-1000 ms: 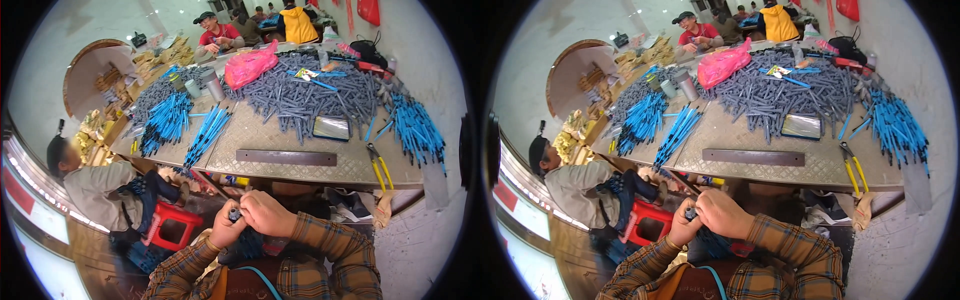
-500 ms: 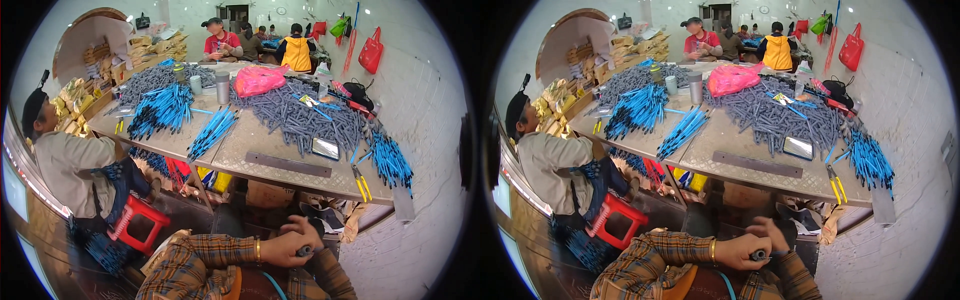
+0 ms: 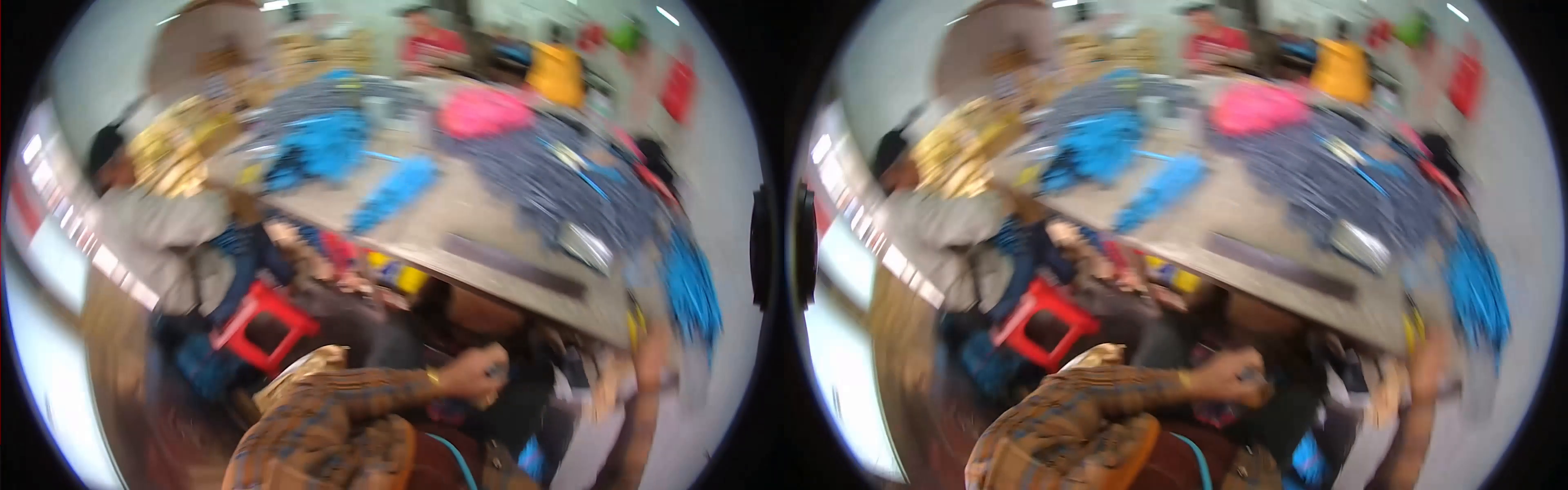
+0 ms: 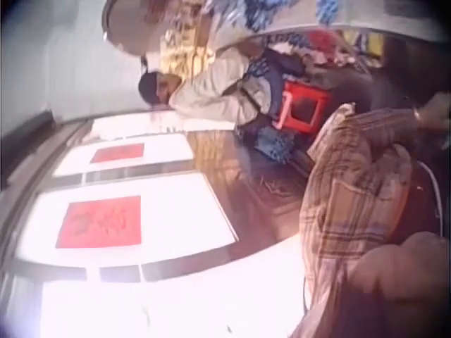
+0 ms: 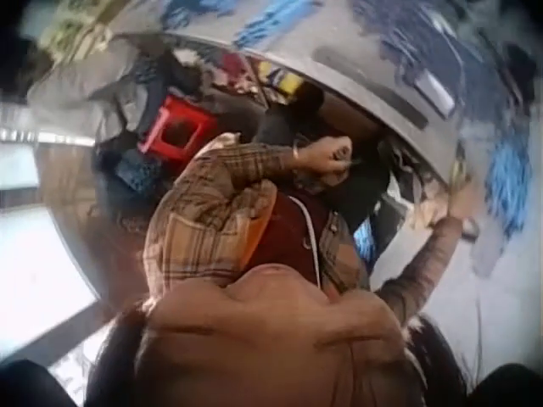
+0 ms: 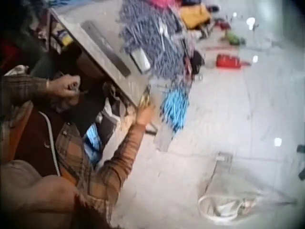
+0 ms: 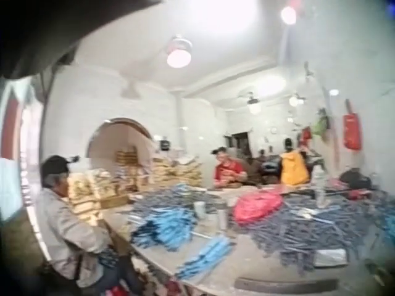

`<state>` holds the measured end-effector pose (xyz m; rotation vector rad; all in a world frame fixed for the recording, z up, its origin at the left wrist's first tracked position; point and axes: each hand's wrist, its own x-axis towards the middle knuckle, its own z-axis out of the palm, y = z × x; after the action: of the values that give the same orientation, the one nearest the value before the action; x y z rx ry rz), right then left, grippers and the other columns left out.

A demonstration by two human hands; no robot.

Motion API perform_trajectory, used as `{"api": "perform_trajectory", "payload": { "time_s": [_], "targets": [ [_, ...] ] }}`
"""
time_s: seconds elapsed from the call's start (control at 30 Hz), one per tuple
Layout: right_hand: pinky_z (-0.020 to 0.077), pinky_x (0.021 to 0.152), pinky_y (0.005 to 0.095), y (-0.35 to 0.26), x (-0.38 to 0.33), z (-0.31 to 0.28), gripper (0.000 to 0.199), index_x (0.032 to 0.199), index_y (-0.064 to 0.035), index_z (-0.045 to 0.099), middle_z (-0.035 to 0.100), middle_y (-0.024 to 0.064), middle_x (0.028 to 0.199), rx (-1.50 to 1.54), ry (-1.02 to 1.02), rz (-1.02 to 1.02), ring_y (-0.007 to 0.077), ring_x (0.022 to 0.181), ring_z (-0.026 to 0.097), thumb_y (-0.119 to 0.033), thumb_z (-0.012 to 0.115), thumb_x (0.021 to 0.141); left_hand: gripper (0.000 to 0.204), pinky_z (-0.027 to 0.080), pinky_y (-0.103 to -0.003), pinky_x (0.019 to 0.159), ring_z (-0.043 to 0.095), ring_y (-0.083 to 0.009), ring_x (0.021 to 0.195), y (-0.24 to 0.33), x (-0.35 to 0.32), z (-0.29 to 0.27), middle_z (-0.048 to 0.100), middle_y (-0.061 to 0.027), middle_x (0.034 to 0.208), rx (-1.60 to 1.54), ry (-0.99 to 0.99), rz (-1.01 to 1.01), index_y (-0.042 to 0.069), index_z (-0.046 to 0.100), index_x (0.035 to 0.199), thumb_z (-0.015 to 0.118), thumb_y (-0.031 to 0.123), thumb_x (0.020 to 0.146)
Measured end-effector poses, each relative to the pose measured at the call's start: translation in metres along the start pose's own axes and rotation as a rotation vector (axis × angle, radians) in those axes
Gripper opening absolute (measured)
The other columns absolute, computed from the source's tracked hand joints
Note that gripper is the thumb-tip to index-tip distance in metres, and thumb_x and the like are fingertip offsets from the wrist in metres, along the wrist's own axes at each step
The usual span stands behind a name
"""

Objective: The person assembles bundles of blue plastic floral components by hand, using pliers to secure and trim parts.

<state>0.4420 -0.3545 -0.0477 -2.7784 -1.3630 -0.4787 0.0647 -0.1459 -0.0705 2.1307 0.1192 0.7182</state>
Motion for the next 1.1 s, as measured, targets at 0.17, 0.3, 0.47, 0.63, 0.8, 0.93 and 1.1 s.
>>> {"api": "perform_trajectory", "payload": {
  "time_s": [0.17,0.3,0.47,0.63,0.8,0.93,1.1],
  "targets": [
    [0.0436,0.072,0.0426,-0.013,0.013,0.0,0.031,0.093,-0.0008,0.054,0.053,0.0228,0.092,-0.171,0.204,0.143,0.0381,0.083,0.052,-0.031,0.047,0.089,0.019,0.043,-0.03,0.053,0.052,-0.0173,0.055,0.015,-0.01,0.005,0.053,-0.0076,0.062,-0.287,-0.002,-0.174,0.006,0.04,0.084,0.058,0.012,0.082],
    [0.0435,0.074,0.0428,-0.021,0.022,-0.007,0.035,0.099,0.0009,0.055,0.054,0.0242,0.096,-0.18,-0.022,0.137,0.0379,0.086,0.052,-0.031,0.043,0.092,0.018,0.043,-0.03,0.055,0.053,-0.0167,0.058,0.005,-0.017,-0.009,0.052,-0.0075,0.063,-0.315,0.05,-0.195,0.006,0.041,0.084,0.058,0.012,0.081],
    [0.0438,0.078,0.0299,-0.064,0.025,-0.062,0.041,0.121,-0.0009,0.049,0.057,0.0087,0.099,1.109,-0.089,0.356,0.0201,0.087,0.055,-0.026,0.05,0.09,0.016,0.044,-0.034,0.063,0.055,-0.0219,0.072,-0.011,-0.017,-0.042,0.051,-0.0093,0.078,-0.16,0.123,-0.255,0.007,0.052,0.083,0.064,0.016,0.078],
    [0.0419,0.08,0.0337,-0.189,-0.001,-0.12,0.018,0.092,-0.0047,0.057,0.055,0.0122,0.104,0.676,-0.094,-0.566,0.0247,0.093,0.053,-0.004,0.06,0.074,0.016,0.045,-0.025,0.064,0.055,-0.0108,0.072,-0.002,-0.013,-0.055,0.056,-0.0055,0.083,-0.372,-0.005,-0.396,0.005,0.05,0.085,0.064,0.005,0.077],
    [0.0348,0.092,0.0444,-0.213,-0.013,-0.117,0.019,0.091,-0.0066,0.061,0.052,0.0091,0.118,0.343,0.005,-0.787,0.0284,0.107,0.049,-0.009,0.058,0.073,0.018,0.044,-0.023,0.061,0.053,-0.0068,0.069,-0.002,-0.012,-0.044,0.056,-0.0027,0.08,-0.378,-0.008,-0.357,0.005,0.047,0.086,0.063,0.003,0.078],
    [0.0292,0.096,0.0495,-0.209,-0.02,-0.116,0.019,0.091,-0.0077,0.063,0.049,0.0057,0.124,0.267,0.064,-0.809,0.0265,0.113,0.045,-0.011,0.055,0.075,0.019,0.044,-0.022,0.061,0.054,-0.0063,0.069,0.003,-0.015,-0.037,0.057,-0.0024,0.079,-0.345,-0.016,-0.355,0.005,0.045,0.086,0.062,0.002,0.078],
    [0.0302,0.094,0.0496,-0.211,-0.016,-0.11,0.018,0.09,-0.009,0.063,0.047,0.0042,0.125,0.241,0.136,-0.826,0.0254,0.11,0.044,-0.014,0.056,0.074,0.019,0.045,-0.022,0.061,0.055,-0.0067,0.069,0.003,-0.014,-0.037,0.059,-0.0034,0.078,-0.331,-0.063,-0.417,0.005,0.044,0.085,0.062,0.002,0.079]
  ]
}}
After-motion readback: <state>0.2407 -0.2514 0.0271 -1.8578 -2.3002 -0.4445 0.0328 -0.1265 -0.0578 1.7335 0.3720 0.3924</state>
